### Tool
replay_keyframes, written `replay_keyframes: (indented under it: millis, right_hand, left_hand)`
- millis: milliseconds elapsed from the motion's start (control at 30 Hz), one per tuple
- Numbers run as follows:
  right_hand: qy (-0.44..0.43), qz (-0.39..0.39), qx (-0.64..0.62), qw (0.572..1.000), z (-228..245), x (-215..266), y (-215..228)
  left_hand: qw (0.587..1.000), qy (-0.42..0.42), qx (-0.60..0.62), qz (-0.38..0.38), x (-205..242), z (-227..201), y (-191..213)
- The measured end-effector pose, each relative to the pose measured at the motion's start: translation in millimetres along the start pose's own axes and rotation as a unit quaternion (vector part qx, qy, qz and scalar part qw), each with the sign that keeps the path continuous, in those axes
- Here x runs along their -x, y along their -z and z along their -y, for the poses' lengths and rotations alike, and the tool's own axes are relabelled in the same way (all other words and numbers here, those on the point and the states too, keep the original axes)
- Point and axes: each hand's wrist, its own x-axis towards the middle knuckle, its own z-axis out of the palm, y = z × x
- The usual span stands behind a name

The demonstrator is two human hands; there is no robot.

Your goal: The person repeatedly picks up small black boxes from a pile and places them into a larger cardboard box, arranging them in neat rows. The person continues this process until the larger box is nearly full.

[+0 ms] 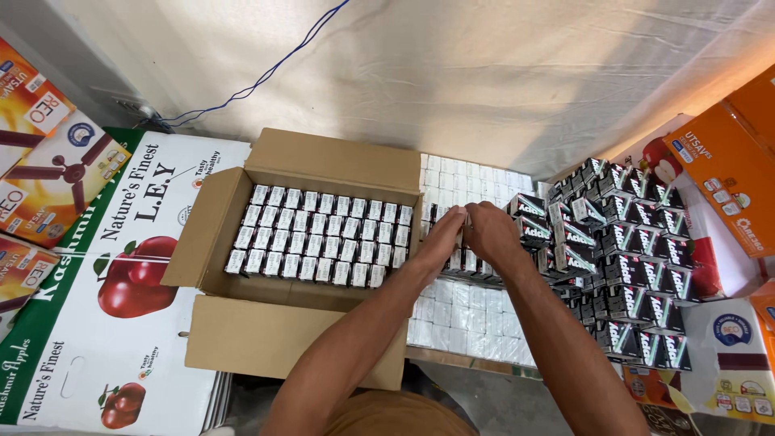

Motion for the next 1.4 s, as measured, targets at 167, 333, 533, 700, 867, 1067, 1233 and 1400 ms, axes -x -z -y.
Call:
replay_keyframes:
  millis: [167,333,533,700,867,1067,1233,1400]
  right_hand:
    - [0.019,0.016,0.106,0.994,-29.5,-27.0,-47.6]
    - [0.044,0.019,0.213,0.976,-45.4,-34.9,-70.9]
    - [0.045,-0.006,0.197,0.979,-36.8,-34.0,-54.8]
    - [0.034,-0.010,0.141,0.989,-16.6,-26.4,-24.0]
    - [0.007,-0.012,0.091,0.996,14.1,-11.1,12.8]
    - [0.009,-0.018,-0.018,1.000,70.8,12.0,55.7]
    - [-0.004,0.057,-0.136,0.989,131.3,40.5,83.4]
    - [0.016,0.115,-0.149,0.982,154.3,51.4,56.8]
  left_hand:
    - [0.995,0.051,0.079,-0.024,-5.4,-20.9,-29.4]
    - [0.989,0.076,0.118,-0.049,-24.5,-0.2,-30.4]
    - [0.987,0.102,0.112,-0.046,-37.4,21.4,-16.5]
    - [0.987,0.070,0.132,-0.057,-49.1,33.5,5.9]
    - [0.989,0.040,0.119,-0.079,-41.9,28.0,28.2]
    - [0.993,0.011,0.079,-0.088,-9.8,1.9,62.5]
    - [0.996,0.006,-0.003,-0.094,33.4,-14.2,88.0]
    - [0.992,0.044,-0.074,-0.096,63.6,-18.9,109.0]
